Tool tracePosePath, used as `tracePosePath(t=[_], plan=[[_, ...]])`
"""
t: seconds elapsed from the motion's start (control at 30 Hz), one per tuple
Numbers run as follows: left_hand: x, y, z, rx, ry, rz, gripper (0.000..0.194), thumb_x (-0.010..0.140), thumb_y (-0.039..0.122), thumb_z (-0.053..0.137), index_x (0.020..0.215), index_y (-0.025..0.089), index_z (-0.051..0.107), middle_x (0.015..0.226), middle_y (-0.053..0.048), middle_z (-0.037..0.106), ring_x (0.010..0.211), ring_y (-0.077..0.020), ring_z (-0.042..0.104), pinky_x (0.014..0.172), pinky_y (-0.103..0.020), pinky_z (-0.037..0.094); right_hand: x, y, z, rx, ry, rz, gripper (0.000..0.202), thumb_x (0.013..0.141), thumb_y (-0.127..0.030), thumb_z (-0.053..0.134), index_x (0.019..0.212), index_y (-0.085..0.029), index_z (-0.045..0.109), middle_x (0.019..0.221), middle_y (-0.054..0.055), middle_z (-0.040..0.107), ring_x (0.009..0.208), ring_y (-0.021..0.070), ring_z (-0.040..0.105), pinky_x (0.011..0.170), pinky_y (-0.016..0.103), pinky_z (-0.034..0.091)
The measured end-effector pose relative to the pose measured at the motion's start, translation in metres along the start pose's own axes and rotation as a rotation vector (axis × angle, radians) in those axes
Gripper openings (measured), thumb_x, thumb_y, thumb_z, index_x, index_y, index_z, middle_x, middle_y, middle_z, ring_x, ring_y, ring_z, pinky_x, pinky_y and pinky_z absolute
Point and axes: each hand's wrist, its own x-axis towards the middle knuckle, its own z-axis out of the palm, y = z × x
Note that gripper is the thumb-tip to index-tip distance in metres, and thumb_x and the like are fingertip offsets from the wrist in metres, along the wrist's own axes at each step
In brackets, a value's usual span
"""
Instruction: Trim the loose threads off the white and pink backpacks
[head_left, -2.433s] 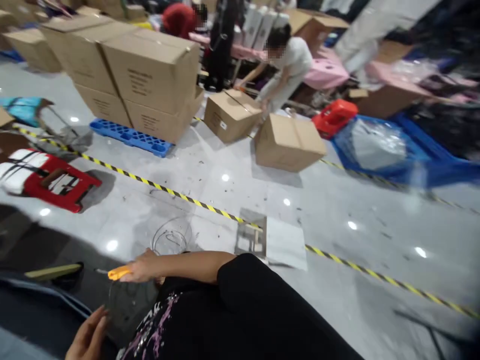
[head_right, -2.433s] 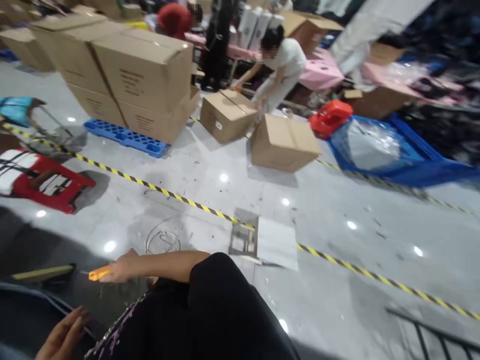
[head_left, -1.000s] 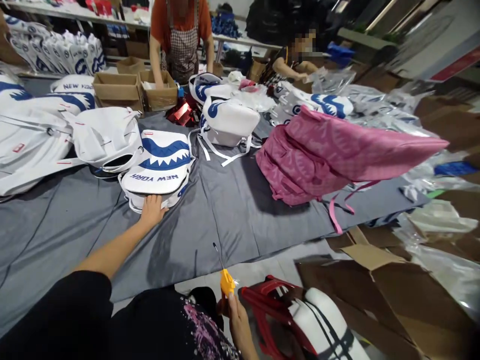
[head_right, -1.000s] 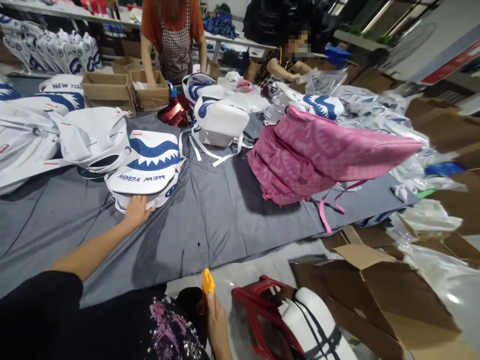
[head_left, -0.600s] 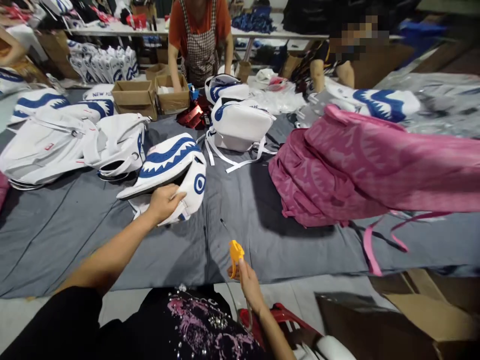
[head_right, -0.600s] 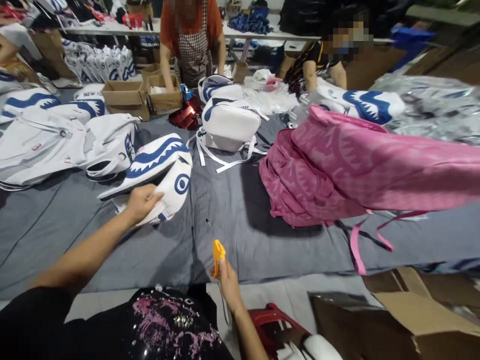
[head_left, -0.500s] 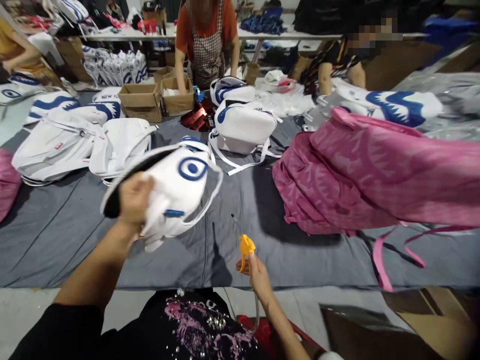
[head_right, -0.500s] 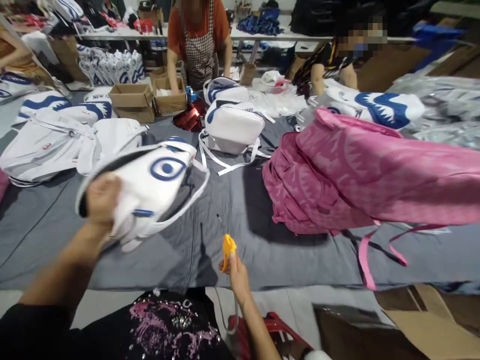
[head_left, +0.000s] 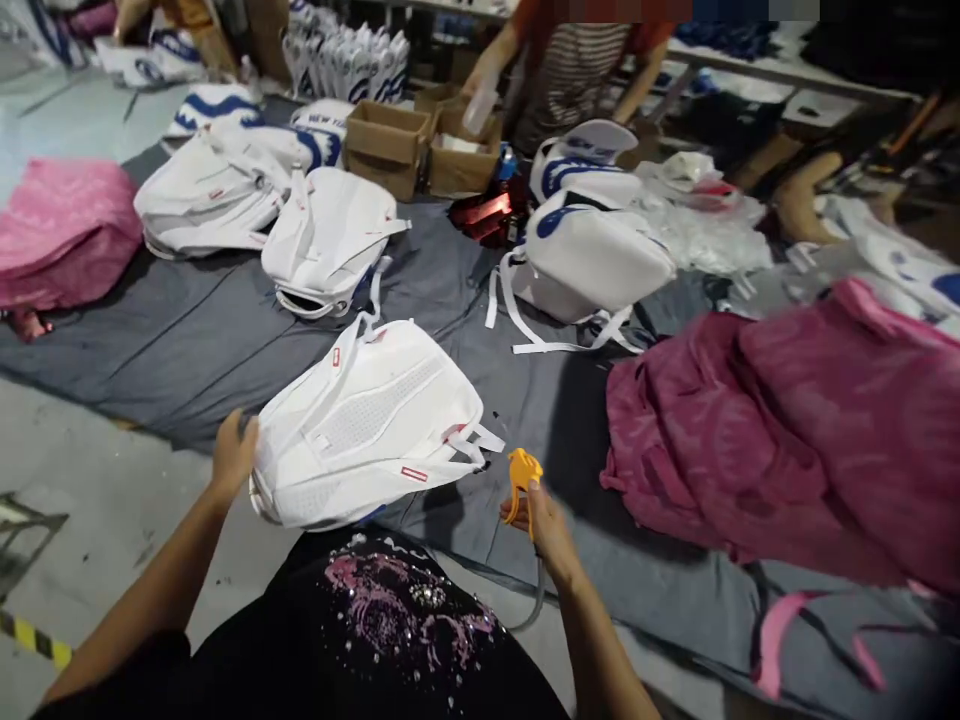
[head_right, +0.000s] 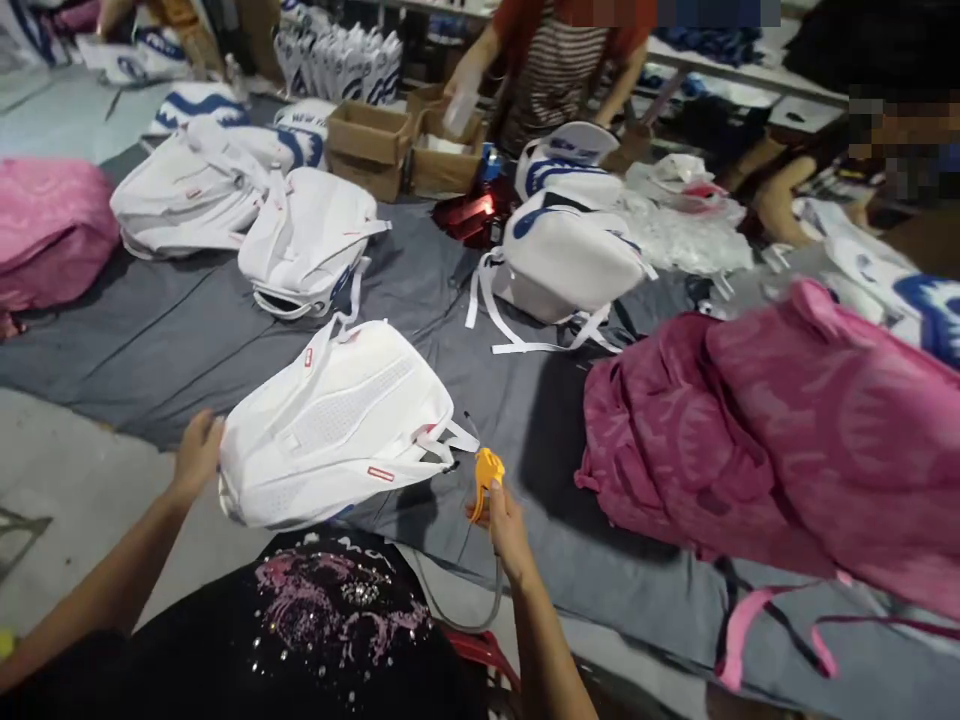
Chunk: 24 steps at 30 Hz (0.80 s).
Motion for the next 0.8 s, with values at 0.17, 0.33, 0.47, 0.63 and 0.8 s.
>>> tracePosePath(t=[0.17,0.33,0.47,0.63,0.8], plan=[[0.014,0.002,0.036,0.390,-0.170,0.183,0.089,0.081,0.052,0.069,0.153,0.014,0.034,0.158,-0.022,0.033,0.142,-0.0423,0.033,0.112,-0.058,0.032,-0.029,-0.060,0.031,-0.136,-0.289,-0.134,0.070,0.083,-0.084,0.040,0.095,-0.018,0.063,0.089,0.012,0.073,0.084,0.0261,0.071,0.085,0.039,0.056],[0.008,0.010,0.039,0.224,-0.109,0.214,0.059,0.092,0.042,0.054,0.142,0.011,0.052,0.140,-0.021,0.056,0.130,-0.0381,0.048,0.110,-0.052,0.035,-0.034,-0.088,0.063,-0.430,-0.364,-0.200,0.067,0.087,-0.081,0.032,0.081,-0.020,0.058,0.073,0.008,0.068,0.068,0.0226,0.066,0.068,0.035,0.053],[0.005,-0.001,0.023,-0.449,-0.361,0.017,0.055,0.096,0.058,0.042,0.109,0.012,0.070,0.107,-0.014,0.074,0.100,-0.0282,0.068,0.093,-0.040,0.052,-0.007,-0.111,0.057,-0.559,-0.161,-0.190,0.067,0.083,-0.085,0.031,0.083,-0.021,0.052,0.063,0.003,0.061,0.052,0.0185,0.058,0.053,0.032,0.047],[0.020,-0.002,0.022,-0.938,-0.672,-0.546,0.041,0.098,0.048,0.050,0.101,0.009,0.063,0.081,-0.013,0.074,0.067,-0.0186,0.070,0.063,-0.027,0.056,0.003,-0.139,0.076,-0.534,-0.665,-0.239,0.059,0.090,-0.077,0.034,0.082,-0.021,0.052,0.065,0.002,0.064,0.059,0.0176,0.061,0.064,0.031,0.051],[0.034,0.001,0.030,-0.899,-0.707,-0.662,0.037,0.102,0.040,0.039,0.104,0.010,0.060,0.070,-0.014,0.072,0.058,-0.0213,0.069,0.051,-0.028,0.053,-0.001,-0.150,0.119,-0.492,-0.775,-0.291,0.057,0.092,-0.075,0.035,0.092,-0.021,0.053,0.074,0.004,0.069,0.068,0.0186,0.064,0.074,0.032,0.051]])
